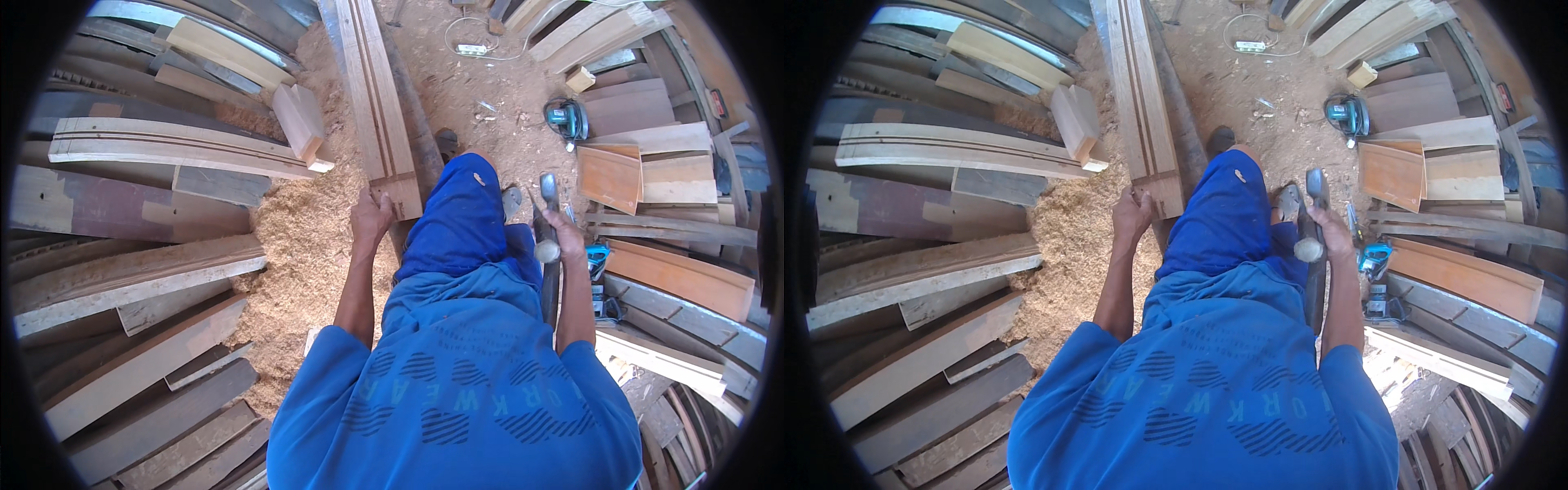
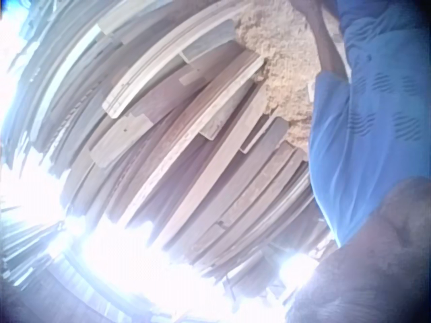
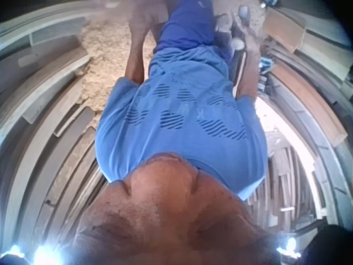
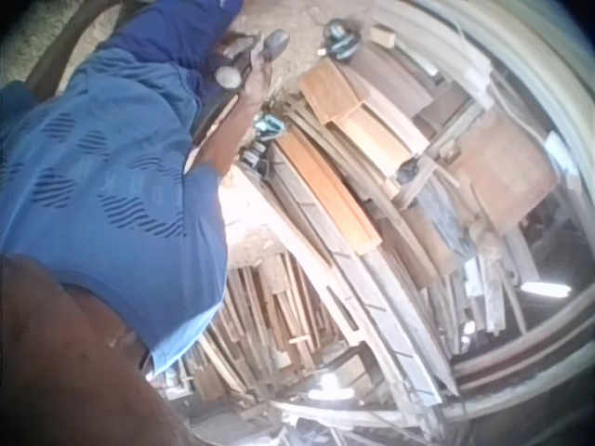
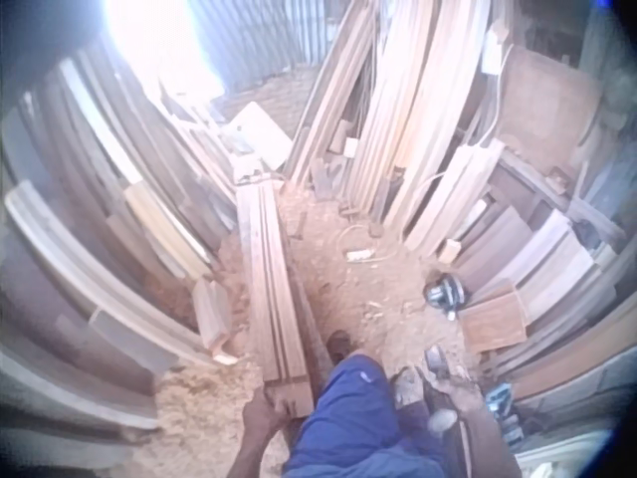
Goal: The person repositions wooden planks by hand and shapes joints into the wood by striking a chisel with an axe.
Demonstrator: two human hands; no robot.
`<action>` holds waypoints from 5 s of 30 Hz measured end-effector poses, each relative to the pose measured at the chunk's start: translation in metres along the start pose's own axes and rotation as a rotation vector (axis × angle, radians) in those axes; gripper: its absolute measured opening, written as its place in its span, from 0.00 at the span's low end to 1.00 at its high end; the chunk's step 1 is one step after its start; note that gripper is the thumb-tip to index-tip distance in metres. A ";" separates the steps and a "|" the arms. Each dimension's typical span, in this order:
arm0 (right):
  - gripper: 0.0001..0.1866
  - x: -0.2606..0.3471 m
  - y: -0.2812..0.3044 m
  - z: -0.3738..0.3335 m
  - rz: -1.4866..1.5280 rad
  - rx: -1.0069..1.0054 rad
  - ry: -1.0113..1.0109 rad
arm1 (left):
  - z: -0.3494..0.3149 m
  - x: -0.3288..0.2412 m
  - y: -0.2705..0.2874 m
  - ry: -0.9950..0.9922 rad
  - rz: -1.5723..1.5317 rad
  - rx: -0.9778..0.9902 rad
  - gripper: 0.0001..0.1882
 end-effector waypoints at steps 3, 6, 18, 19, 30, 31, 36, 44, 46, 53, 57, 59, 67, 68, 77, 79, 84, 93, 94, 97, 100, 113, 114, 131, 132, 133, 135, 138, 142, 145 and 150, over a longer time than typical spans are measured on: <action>0.20 0.066 -0.039 -0.007 -0.008 0.014 0.080 | -0.040 -0.061 0.025 -0.292 0.066 -0.081 0.40; 0.21 0.112 -0.096 -0.016 0.005 0.028 0.128 | -0.082 -0.133 0.039 -0.757 -0.011 -0.043 0.47; 0.12 0.182 -0.233 -0.036 -0.291 0.239 0.624 | -0.043 -0.195 0.139 -0.546 -1.142 0.077 0.09; 0.10 0.184 -0.236 -0.040 -0.256 0.198 0.753 | -0.036 -0.193 0.142 -0.543 -1.145 0.074 0.09; 0.04 0.129 -0.241 -0.056 -0.330 0.243 0.942 | 0.031 -0.148 0.089 -0.548 -0.947 0.031 0.09; 0.05 0.127 -0.241 -0.056 -0.317 0.231 0.899 | 0.033 -0.148 0.086 -0.564 -0.905 0.004 0.09; 0.05 0.127 -0.240 -0.055 -0.258 0.233 0.867 | 0.038 -0.146 0.078 -0.576 -0.918 -0.045 0.10; 0.05 0.127 -0.239 -0.055 -0.321 0.192 0.904 | 0.036 -0.139 0.078 -0.587 -0.874 -0.090 0.11; 0.05 0.134 -0.242 -0.058 -0.383 0.174 0.938 | 0.040 -0.134 0.073 -0.570 -0.933 -0.060 0.10; 0.05 0.196 -0.287 -0.072 -0.432 0.011 1.376 | 0.029 -0.119 0.068 -0.653 -0.817 -0.160 0.12; 0.10 0.205 -0.294 -0.035 -1.112 0.187 1.488 | 0.028 -0.111 0.057 -1.023 -0.490 -0.374 0.13; 0.13 0.198 -0.302 -0.012 -1.429 0.258 1.285 | 0.028 -0.111 0.054 -0.989 -0.732 -0.209 0.18; 0.05 0.230 -0.304 -0.032 -1.156 0.160 1.117 | 0.025 -0.138 0.081 -0.721 -0.978 -0.069 0.15; 0.05 0.235 -0.305 -0.036 -1.154 0.162 1.118 | 0.031 -0.130 0.078 -0.741 -0.936 -0.091 0.13; 0.08 0.243 -0.309 -0.043 -0.669 0.202 1.308 | 0.025 -0.114 0.079 -0.764 -0.798 -0.204 0.11; 0.11 0.224 -0.313 -0.024 -0.926 0.167 1.488 | 0.026 -0.110 0.075 -0.880 -0.732 -0.262 0.12; 0.16 0.198 -0.315 0.022 -1.512 0.126 1.196 | 0.034 -0.112 0.063 -0.844 -0.720 -0.201 0.15; 0.13 0.217 -0.319 0.025 -1.300 0.065 1.053 | 0.049 -0.118 0.063 -0.574 -0.874 -0.036 0.11; 0.13 0.208 -0.312 0.030 -1.302 0.060 1.052 | 0.047 -0.121 0.063 -0.502 -0.917 0.021 0.11; 0.15 0.198 -0.304 0.026 -1.517 0.125 1.026 | 0.035 -0.129 0.076 -0.611 -0.900 0.056 0.10; 0.13 0.211 -0.300 0.014 -1.296 0.076 0.932 | 0.043 -0.120 0.078 -0.595 -0.877 0.033 0.09; 0.11 0.201 -0.316 0.007 -1.238 0.138 1.199 | 0.036 -0.099 0.077 -0.656 -0.780 -0.124 0.10; 0.10 0.194 -0.319 0.013 -1.485 0.185 1.116 | 0.038 -0.107 0.076 -0.691 -0.857 -0.103 0.11; 0.11 0.214 -0.326 0.019 -1.593 0.194 0.916 | 0.049 -0.105 0.067 -0.567 -0.879 0.011 0.11; 0.11 0.221 -0.324 0.008 -1.470 0.190 0.931 | 0.045 -0.108 0.069 -0.563 -0.878 0.011 0.11; 0.12 0.224 -0.320 0.002 -1.347 0.186 0.943 | 0.043 -0.113 0.073 -0.558 -0.890 0.020 0.11; 0.12 0.220 -0.312 0.000 -1.207 0.165 1.029 | 0.044 -0.116 0.076 -0.557 -0.900 0.033 0.10; 0.12 0.230 -0.298 -0.013 -1.018 0.132 1.075 | 0.049 -0.119 0.080 -0.558 -0.707 0.039 0.09; 0.12 0.240 -0.290 -0.032 -0.797 0.111 1.110 | 0.043 -0.120 0.089 -0.642 -0.780 -0.073 0.09; 0.12 0.242 -0.291 -0.036 -0.689 0.128 1.175 | 0.053 -0.115 0.083 -0.682 -0.810 -0.096 0.09; 0.11 0.245 -0.298 -0.040 -0.740 0.108 1.279 | 0.055 -0.110 0.079 -0.672 -0.756 -0.089 0.09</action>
Point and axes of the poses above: each hand's wrist, its own z-axis towards the middle knuckle, its own y-axis out of the back of the hand, x = y × z, the point moved 2 cm from there along z, towards the middle knuckle, and after that the axes turned 7 degrees about y, right-handed, at the moved point
